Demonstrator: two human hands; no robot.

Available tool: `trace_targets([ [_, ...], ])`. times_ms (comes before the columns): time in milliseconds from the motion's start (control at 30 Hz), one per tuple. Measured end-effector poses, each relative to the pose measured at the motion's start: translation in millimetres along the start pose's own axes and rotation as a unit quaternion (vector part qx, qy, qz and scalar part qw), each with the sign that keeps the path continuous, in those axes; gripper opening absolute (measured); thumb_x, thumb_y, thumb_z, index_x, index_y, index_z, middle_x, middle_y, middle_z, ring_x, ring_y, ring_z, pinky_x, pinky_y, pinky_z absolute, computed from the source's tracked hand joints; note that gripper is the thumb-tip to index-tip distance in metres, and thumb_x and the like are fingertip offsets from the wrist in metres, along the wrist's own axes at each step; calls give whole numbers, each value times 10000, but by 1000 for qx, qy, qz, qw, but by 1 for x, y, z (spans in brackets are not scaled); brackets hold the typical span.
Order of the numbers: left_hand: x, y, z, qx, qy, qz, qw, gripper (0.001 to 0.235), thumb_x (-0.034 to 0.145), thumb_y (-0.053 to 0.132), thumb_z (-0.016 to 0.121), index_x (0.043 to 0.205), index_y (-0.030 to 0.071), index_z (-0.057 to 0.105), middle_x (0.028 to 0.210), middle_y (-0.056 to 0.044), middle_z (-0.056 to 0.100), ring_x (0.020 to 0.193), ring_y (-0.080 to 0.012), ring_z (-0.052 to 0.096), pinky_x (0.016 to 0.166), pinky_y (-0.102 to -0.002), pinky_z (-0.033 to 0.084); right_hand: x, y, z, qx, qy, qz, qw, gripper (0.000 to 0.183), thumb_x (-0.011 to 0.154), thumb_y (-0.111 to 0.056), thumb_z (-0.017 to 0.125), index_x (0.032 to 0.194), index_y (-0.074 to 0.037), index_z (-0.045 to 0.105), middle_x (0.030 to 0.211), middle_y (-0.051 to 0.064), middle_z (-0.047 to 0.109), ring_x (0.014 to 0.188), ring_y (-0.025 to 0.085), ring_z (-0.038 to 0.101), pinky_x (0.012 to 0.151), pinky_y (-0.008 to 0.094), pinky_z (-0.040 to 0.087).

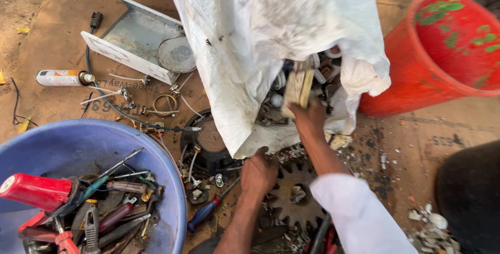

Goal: The person sits on the ground and uses a hammer to break apart various electronic components, including light bulb sockets and a switch plate, on a metal gear. The broken pieces are discarded onto the ground.

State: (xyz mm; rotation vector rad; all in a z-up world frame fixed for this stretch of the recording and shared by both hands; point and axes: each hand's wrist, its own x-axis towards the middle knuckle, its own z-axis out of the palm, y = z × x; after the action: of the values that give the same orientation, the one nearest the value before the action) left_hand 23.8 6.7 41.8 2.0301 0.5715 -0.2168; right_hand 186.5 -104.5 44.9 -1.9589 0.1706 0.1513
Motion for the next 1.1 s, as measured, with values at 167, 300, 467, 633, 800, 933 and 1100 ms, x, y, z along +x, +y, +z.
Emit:
trace_targets([
  [167,-12,14,-8,-241,-66,-71,966,521,938,357,633,1311,-3,688,857,-194,781,747,-309,728,701,-424,577,-114,9,-83,-272,75,-283,917,296,866,-182,789,1010,31,642,877,231,647,783,424,640,694,505,493],
  [300,-18,18,-9,-511,-173,-89,837,590,990,407,509,1395,-14,591,1146,-131,744,973,-243,730,783,-356,583,-201,13,-122,-384,37,-492,780,262,764,-73,734,999,10,652,802,155,578,707,353,561,615,491,453],
  [467,-34,-10,25,-347,-212,29,913,643,788,-6,726,1408,-4,557,1178,-213,718,1003,-265,699,852,-361,578,-272,19,-135,-400,-58,-481,778,411,755,-25,693,1162,26,661,908,134,612,839,352,589,766,494,492],
  [633,-40,-31,37,-347,-213,47,912,651,715,-144,663,1355,-45,588,1245,-190,700,1053,-250,693,858,-367,607,-322,35,-131,-332,-68,-409,847,431,830,-112,711,1235,11,633,1097,179,663,1016,369,615,905,468,504],
  [800,-60,-30,19,-220,-138,34,965,642,739,-79,649,1368,51,634,1302,-179,709,1127,-258,711,968,-348,587,-342,67,-145,-256,4,-155,954,481,874,-167,768,1318,-54,622,1206,203,637,1049,320,634,878,422,542],
  [933,-77,-9,13,-44,32,68,996,495,782,40,770,1275,35,714,1383,-282,591,1177,-369,651,970,-432,553,-328,92,-152,-114,-16,193,975,670,860,-207,759,1444,-48,473,1063,179,682,844,242,694,706,382,564],
  [1100,-96,-3,12,-1,36,2,999,532,885,315,772,1327,36,671,1225,-257,700,1172,-363,680,1038,-440,517,-308,127,-139,11,-20,296,955,694,830,-143,776,1418,-28,425,1025,167,660,814,231,651,682,387,565],
])
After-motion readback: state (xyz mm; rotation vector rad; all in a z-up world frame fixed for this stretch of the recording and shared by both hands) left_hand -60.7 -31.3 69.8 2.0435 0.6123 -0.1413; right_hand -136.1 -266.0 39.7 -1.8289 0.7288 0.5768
